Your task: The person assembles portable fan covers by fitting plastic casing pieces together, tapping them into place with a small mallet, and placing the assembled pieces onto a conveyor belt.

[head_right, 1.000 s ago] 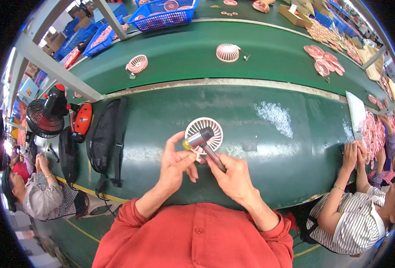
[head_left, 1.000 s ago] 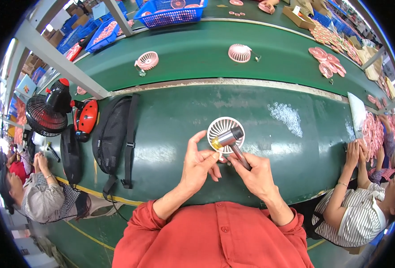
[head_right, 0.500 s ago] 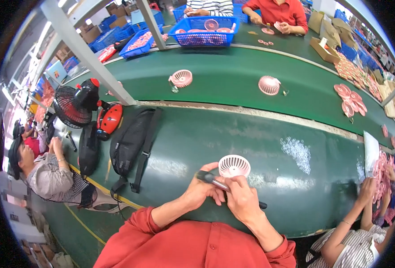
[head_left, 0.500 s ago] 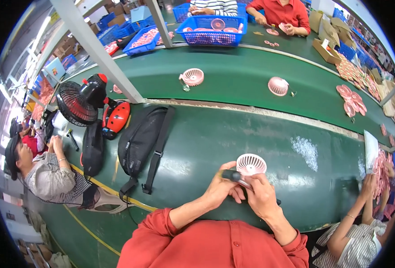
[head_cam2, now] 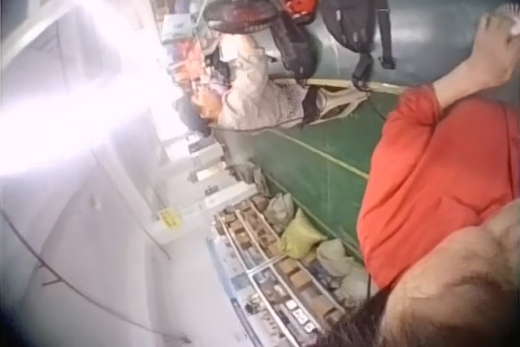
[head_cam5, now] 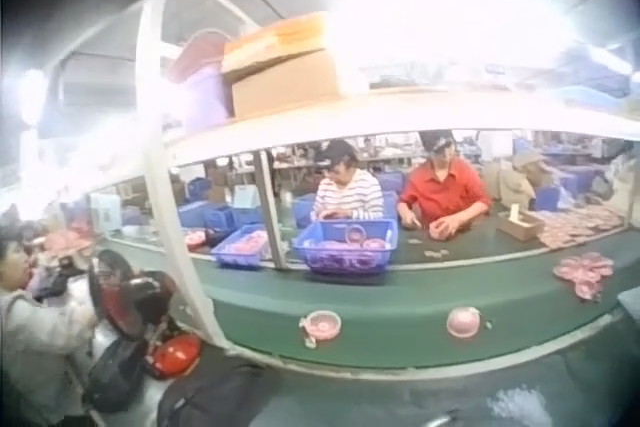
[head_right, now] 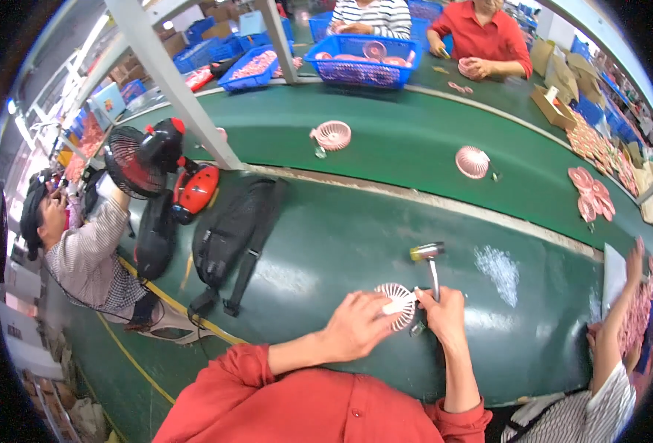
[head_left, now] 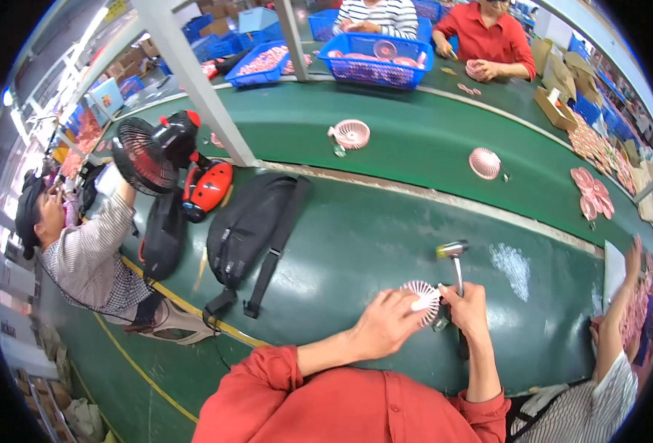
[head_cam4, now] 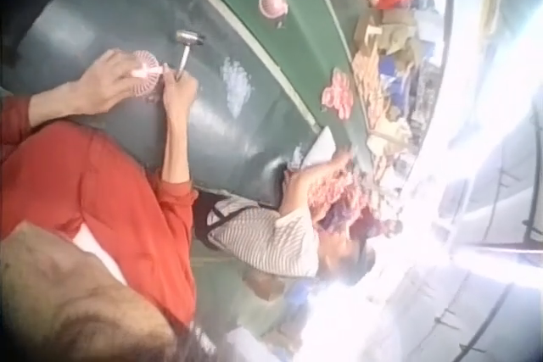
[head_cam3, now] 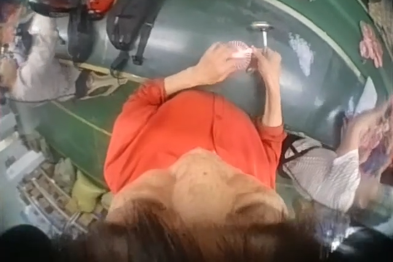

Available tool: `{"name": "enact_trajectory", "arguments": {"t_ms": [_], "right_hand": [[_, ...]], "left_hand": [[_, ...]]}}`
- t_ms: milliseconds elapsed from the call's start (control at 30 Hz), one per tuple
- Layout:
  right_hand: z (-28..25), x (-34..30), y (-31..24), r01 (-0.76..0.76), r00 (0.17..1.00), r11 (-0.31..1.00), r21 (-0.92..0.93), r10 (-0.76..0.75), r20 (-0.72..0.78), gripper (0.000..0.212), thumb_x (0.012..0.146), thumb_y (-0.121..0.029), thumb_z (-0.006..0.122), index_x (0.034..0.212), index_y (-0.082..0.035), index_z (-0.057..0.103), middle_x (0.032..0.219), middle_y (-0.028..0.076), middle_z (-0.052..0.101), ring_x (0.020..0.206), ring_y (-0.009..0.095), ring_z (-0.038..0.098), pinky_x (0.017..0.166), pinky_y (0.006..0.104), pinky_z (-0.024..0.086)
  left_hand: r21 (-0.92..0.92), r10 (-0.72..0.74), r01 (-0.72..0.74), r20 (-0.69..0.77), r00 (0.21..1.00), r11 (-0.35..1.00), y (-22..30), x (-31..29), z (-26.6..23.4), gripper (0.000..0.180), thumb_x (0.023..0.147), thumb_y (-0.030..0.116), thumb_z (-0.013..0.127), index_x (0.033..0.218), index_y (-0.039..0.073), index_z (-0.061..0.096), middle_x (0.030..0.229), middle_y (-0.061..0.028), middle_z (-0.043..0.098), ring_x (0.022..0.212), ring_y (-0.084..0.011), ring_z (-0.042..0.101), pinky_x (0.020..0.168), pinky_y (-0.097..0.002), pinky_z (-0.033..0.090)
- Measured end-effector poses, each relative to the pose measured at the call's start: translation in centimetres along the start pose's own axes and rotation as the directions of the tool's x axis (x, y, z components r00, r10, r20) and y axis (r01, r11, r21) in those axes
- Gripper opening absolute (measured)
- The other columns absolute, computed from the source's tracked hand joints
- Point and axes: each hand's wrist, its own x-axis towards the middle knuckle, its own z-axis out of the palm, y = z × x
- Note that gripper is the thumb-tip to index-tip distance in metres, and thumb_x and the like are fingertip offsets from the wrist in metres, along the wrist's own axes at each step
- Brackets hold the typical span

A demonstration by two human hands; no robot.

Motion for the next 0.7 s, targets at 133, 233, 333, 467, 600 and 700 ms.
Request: {"name": "enact_trajectory", "arguments": {"t_ms": [133,233,333,467,600,700], "right_hand": [[-0.5,-0.8,-1.6,0.176,0.982,0.924,-0.340,-0.189,-0.007,0.040,0.085,-0.028,0.071,0.072,0.008,0.062,0.066,0.029,0.055,0.060,0.045,0.056,0.055,0.0457,0.043],[-1.1,-2.1,-2.1,0.284,0.948,0.932,-0.226,-0.309,-0.081,0.032,0.089,-0.024,0.069,0.107,0.003,0.066,0.076,0.014,0.065,0.063,0.018,0.056,0.060,0.0359,0.046],[-2.6,-4.4,-3.8,0.228,0.957,0.966,-0.121,-0.245,-0.155,0.033,0.094,-0.016,0.062,0.122,0.002,0.061,0.076,0.008,0.061,0.064,0.013,0.054,0.061,0.0296,0.046],[-2.7,-7.4,-3.0,0.442,0.791,0.843,-0.305,-0.527,-0.310,0.029,0.095,-0.006,0.056,0.124,0.002,0.058,0.080,0.012,0.061,0.063,0.022,0.057,0.060,0.0330,0.047],[-0.9,-7.8,0.1,0.376,0.894,0.782,-0.497,-0.447,-0.027,0.022,0.094,-0.008,0.058,0.115,0.000,0.060,0.083,0.019,0.065,0.068,0.036,0.063,0.060,0.0448,0.050],[-2.8,-5.4,0.0,0.121,0.982,0.975,-0.184,-0.145,-0.118,0.024,0.098,-0.018,0.055,0.106,0.004,0.062,0.072,0.016,0.064,0.059,0.025,0.062,0.058,0.0383,0.048]], "left_hand": [[0.070,-0.042,0.039,0.041,0.998,0.997,-0.8,-0.3,-0.2,0.034,0.078,0.015,0.072,0.110,0.006,0.065,0.112,-0.0111,0.059,0.106,-0.0303,0.057,0.083,-0.0418,0.045],[0.049,-0.046,0.044,0.039,0.998,0.998,-0.8,-0.1,-0.3,0.037,0.076,0.014,0.073,0.111,0.006,0.065,0.113,-0.0098,0.060,0.108,-0.0289,0.057,0.081,-0.0394,0.047],[0.062,-0.069,0.067,0.032,0.997,0.996,-0.8,-0.1,0.1,0.041,0.074,0.012,0.074,0.114,0.004,0.065,0.115,-0.0095,0.060,0.109,-0.0289,0.057,0.081,-0.0390,0.049],[0.064,-0.065,0.063,0.025,0.998,0.996,-0.3,-0.2,0.3,0.042,0.074,0.011,0.075,0.114,0.004,0.065,0.114,-0.0091,0.060,0.109,-0.0289,0.057,0.081,-0.0388,0.049],[0.066,-0.061,0.058,0.047,0.997,0.996,0.1,0.1,0.0,0.043,0.073,0.010,0.075,0.114,0.004,0.065,0.115,-0.0088,0.059,0.109,-0.0287,0.057,0.080,-0.0394,0.049],[0.078,-0.079,0.073,0.078,0.994,0.994,0.1,-0.2,-0.9,0.043,0.073,0.010,0.075,0.114,0.005,0.065,0.114,-0.0084,0.059,0.109,-0.0288,0.056,0.079,-0.0401,0.048]]}}
